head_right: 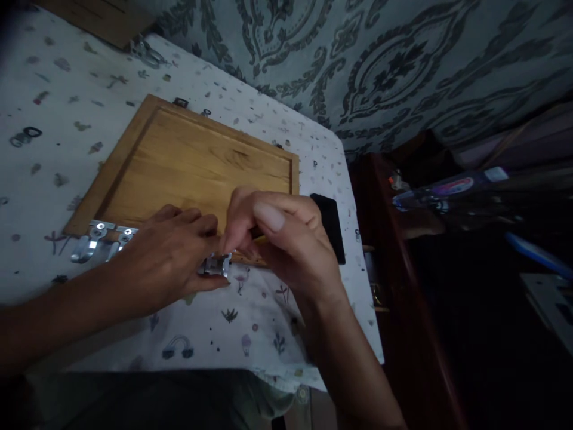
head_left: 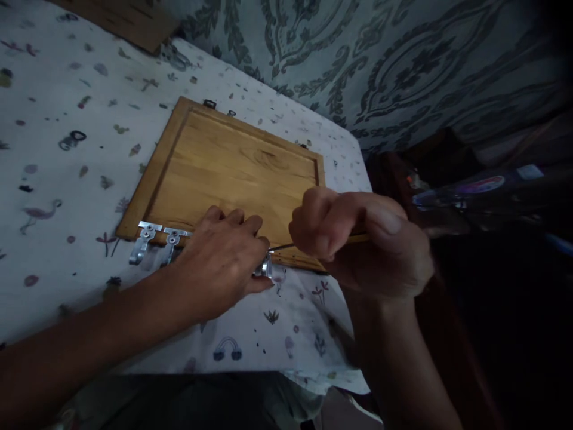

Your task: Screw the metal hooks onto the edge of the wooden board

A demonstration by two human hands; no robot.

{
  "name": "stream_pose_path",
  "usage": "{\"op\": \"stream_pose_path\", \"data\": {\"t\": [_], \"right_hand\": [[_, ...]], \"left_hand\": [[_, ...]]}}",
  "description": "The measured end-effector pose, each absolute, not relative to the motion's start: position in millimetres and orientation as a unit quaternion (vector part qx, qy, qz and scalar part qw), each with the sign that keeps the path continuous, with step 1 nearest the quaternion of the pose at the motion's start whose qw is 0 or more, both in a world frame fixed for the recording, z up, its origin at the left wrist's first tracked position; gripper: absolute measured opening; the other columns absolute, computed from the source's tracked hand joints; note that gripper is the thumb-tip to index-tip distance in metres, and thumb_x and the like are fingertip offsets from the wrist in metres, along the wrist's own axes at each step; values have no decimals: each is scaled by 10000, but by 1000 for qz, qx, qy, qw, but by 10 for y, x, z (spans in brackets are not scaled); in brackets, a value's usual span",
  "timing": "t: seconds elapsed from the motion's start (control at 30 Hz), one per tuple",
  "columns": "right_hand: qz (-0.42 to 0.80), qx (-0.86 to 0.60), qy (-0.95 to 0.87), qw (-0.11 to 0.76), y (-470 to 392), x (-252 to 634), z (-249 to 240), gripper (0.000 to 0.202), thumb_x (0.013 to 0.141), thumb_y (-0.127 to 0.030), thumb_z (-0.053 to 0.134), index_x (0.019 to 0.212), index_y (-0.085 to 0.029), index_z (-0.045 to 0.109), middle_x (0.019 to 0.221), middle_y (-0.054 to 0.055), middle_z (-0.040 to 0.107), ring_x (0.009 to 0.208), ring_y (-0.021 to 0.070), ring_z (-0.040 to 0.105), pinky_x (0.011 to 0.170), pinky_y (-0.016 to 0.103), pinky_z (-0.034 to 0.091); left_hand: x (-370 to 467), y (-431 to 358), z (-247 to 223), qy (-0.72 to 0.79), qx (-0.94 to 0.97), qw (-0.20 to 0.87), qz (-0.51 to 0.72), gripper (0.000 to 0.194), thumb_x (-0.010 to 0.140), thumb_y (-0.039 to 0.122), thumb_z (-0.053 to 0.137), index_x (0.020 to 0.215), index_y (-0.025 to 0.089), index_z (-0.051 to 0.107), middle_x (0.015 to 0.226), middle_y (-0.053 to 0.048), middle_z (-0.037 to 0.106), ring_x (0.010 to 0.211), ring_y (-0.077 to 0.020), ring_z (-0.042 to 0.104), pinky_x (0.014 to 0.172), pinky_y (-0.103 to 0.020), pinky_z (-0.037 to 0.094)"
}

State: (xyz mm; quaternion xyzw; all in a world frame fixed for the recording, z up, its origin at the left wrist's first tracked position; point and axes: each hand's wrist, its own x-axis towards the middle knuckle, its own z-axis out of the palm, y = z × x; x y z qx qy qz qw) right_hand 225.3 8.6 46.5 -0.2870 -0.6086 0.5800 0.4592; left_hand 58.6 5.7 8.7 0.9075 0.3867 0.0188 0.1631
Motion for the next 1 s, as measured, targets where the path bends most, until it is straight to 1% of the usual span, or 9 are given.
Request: {"op": "stream_pose_path", "data": {"t": [0.1,0.2,0.27,0.37,0.47,0.57,0.63,0.83,1.0], "right_hand": [[557,-266,-644,452,129,2305,451,367,926,-421,597,737,-182,802,720,56,639,629,136,538,574,292,451],[561,-284,-631,455,104,2306,446,356,911,-427,642,691,-193,797,832,60,672,695,141,598,638,302,491],[586,-276,-612,454,76,2292,441,376,909,-413,652,638,-181,772,774,47,678,634,128,611,611,290,497],[624,-249,-585,454,52,2250,427,438,934,-375,618,555,-167,690,556,13,628,443,104,540,460,253,433],[616,-280,-553,486,48,2165,416,505,910,-383,642,461,-181,532,404,-36,495,342,75,395,383,222,324],[585,-292,-533,537,57,2053,405,573,885,-371,665,424,-189,379,353,-88,297,320,44,253,362,196,249],[566,-269,-536,566,65,1989,396,587,885,-373,658,436,-189,327,372,-97,221,317,35,200,344,184,212],[495,-303,-495,646,37,1891,389,591,861,-356,669,470,-185,259,425,-91,176,330,22,183,333,166,215],[485,-322,-489,650,4,1846,402,540,832,-310,638,450,-188,275,400,-90,184,328,27,178,342,174,199]], "left_hand": [[588,53,69,391,907,154,31,382,851,550,676,996,202,739,1026,-90,676,997,-323,604,834,-477,429],[587,54,86,395,903,167,26,367,860,539,671,1009,211,737,1059,-86,678,1022,-327,601,845,-481,423],[587,59,106,398,900,176,22,359,864,536,666,1005,214,738,1036,-79,679,1019,-320,599,853,-477,415],[593,64,128,397,901,174,19,352,876,529,655,1007,213,741,1013,-74,674,991,-300,603,844,-459,406],[599,60,128,396,903,164,10,366,871,534,660,1037,219,743,1012,-81,675,999,-303,601,829,-445,403],[598,53,118,396,905,157,12,384,864,551,660,1052,226,742,1025,-86,681,1010,-304,600,833,-442,406],[594,52,120,395,905,157,9,388,868,550,654,1057,223,739,1027,-87,676,1011,-308,600,843,-453,410],[591,58,141,393,906,156,-3,410,878,559,637,1009,182,731,978,-90,646,1009,-321,602,852,-470,422],[593,52,137,393,906,154,2,401,884,544,637,1071,201,722,1001,-86,646,1020,-322,597,858,-475,418]]}}
